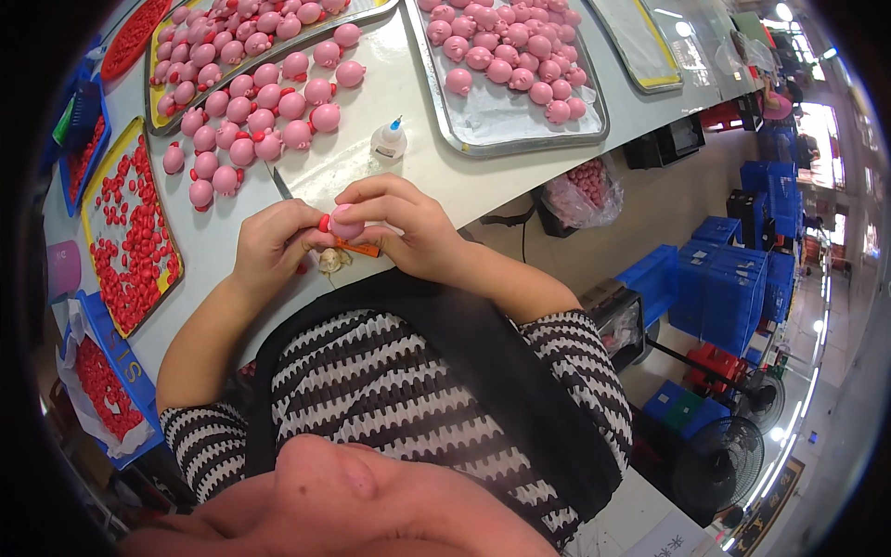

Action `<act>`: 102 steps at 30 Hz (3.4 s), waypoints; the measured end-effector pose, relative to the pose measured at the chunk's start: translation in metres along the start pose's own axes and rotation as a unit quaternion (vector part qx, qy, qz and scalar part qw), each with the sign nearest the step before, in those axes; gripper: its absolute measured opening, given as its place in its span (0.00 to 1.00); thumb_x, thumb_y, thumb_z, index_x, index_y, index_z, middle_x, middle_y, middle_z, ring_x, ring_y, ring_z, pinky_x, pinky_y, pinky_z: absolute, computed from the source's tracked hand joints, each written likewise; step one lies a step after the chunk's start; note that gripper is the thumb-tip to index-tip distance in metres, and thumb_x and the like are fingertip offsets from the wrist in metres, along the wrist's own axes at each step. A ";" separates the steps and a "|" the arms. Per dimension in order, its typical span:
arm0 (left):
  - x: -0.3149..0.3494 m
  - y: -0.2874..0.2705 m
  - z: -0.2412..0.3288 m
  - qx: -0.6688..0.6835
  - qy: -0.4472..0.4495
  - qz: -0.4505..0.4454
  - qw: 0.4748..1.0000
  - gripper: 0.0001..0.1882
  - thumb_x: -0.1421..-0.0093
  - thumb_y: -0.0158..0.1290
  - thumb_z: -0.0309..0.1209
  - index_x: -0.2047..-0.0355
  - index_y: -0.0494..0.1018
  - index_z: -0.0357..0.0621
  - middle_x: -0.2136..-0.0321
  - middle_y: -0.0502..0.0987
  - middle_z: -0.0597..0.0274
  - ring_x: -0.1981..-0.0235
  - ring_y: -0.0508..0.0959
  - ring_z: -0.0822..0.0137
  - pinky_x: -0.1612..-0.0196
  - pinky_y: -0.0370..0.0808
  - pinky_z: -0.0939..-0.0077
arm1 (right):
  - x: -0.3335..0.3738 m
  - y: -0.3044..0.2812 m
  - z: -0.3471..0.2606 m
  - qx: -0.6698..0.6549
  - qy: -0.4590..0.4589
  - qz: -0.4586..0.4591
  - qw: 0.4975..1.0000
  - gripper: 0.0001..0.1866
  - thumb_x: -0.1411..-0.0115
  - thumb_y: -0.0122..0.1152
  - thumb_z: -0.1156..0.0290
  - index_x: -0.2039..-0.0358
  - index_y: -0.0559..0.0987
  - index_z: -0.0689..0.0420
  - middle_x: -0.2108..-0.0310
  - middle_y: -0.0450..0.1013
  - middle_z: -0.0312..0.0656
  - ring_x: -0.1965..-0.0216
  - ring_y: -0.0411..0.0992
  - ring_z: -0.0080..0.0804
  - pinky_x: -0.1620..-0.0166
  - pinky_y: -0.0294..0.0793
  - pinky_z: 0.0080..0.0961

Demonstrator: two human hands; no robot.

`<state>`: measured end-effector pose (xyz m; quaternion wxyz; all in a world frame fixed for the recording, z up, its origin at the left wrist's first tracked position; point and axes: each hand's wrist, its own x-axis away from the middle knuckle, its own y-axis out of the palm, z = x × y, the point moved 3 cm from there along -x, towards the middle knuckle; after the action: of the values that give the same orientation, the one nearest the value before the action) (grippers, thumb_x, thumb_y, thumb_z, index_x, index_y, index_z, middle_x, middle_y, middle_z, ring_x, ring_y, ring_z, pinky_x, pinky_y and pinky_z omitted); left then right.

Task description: The person assembles figurines by applying glue from a bottle to small red parts and attaching them onto pink spheres by hand.

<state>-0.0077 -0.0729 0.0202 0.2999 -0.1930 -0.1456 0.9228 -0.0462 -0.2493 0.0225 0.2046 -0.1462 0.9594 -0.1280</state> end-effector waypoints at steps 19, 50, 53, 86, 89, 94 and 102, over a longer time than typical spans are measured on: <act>-0.027 0.049 0.033 0.224 -0.273 -0.065 0.933 0.26 0.63 0.69 0.38 0.67 0.70 0.37 0.75 0.74 0.68 0.75 0.71 0.79 0.72 0.68 0.85 | 0.021 -0.056 -0.013 -0.048 -0.052 0.006 0.998 0.20 0.55 0.63 0.82 0.59 0.76 0.54 0.61 0.75 0.38 0.64 0.71 0.33 0.57 0.69 0.28; -0.017 0.119 0.153 0.267 -0.233 0.039 0.934 0.19 0.47 0.55 0.23 0.54 0.68 0.31 0.67 0.72 0.66 0.68 0.70 0.77 0.63 0.68 0.85 | 0.075 -0.098 -0.119 -0.072 -0.025 0.014 0.997 0.32 0.49 0.63 0.60 0.49 0.63 0.65 0.54 0.64 0.50 0.53 0.65 0.43 0.50 0.64 0.31; -0.018 0.120 0.155 0.257 -0.227 0.032 0.939 0.18 0.47 0.55 0.23 0.55 0.69 0.31 0.68 0.72 0.66 0.69 0.70 0.77 0.64 0.68 0.85 | 0.076 -0.099 -0.121 -0.071 -0.028 0.022 0.997 0.30 0.51 0.64 0.64 0.50 0.64 0.64 0.55 0.64 0.49 0.53 0.65 0.43 0.50 0.64 0.31; -0.021 0.121 0.157 0.235 -0.217 0.029 0.947 0.18 0.48 0.56 0.23 0.57 0.69 0.31 0.69 0.72 0.67 0.70 0.70 0.79 0.67 0.67 0.87 | 0.078 -0.102 -0.117 -0.058 -0.043 0.014 0.997 0.34 0.50 0.64 0.60 0.49 0.63 0.65 0.54 0.64 0.50 0.52 0.65 0.44 0.50 0.65 0.32; -0.022 0.122 0.157 0.232 -0.216 0.032 0.948 0.18 0.48 0.56 0.23 0.57 0.69 0.31 0.69 0.72 0.67 0.70 0.70 0.79 0.67 0.67 0.87 | 0.078 -0.102 -0.117 -0.056 -0.038 0.012 0.998 0.33 0.50 0.64 0.60 0.49 0.63 0.65 0.54 0.64 0.51 0.52 0.65 0.45 0.50 0.65 0.32; -0.024 0.123 0.159 0.233 -0.220 0.038 0.947 0.17 0.48 0.55 0.23 0.57 0.69 0.31 0.71 0.70 0.68 0.72 0.68 0.79 0.69 0.66 0.87 | 0.078 -0.103 -0.116 -0.048 -0.041 0.010 0.998 0.33 0.50 0.64 0.60 0.49 0.63 0.65 0.53 0.64 0.51 0.52 0.65 0.45 0.50 0.65 0.32; -0.027 0.118 0.160 0.150 -0.166 0.016 0.975 0.17 0.48 0.55 0.25 0.58 0.69 0.31 0.73 0.70 0.68 0.74 0.67 0.79 0.71 0.66 0.87 | 0.076 -0.104 -0.118 -0.054 -0.074 0.011 0.996 0.34 0.50 0.64 0.62 0.47 0.63 0.64 0.52 0.63 0.51 0.52 0.65 0.44 0.50 0.65 0.32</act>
<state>-0.1173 -0.2055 0.1236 0.2821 0.0078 -0.0504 0.9580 -0.1396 -0.3485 0.1319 0.2682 -0.1552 0.9488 -0.0621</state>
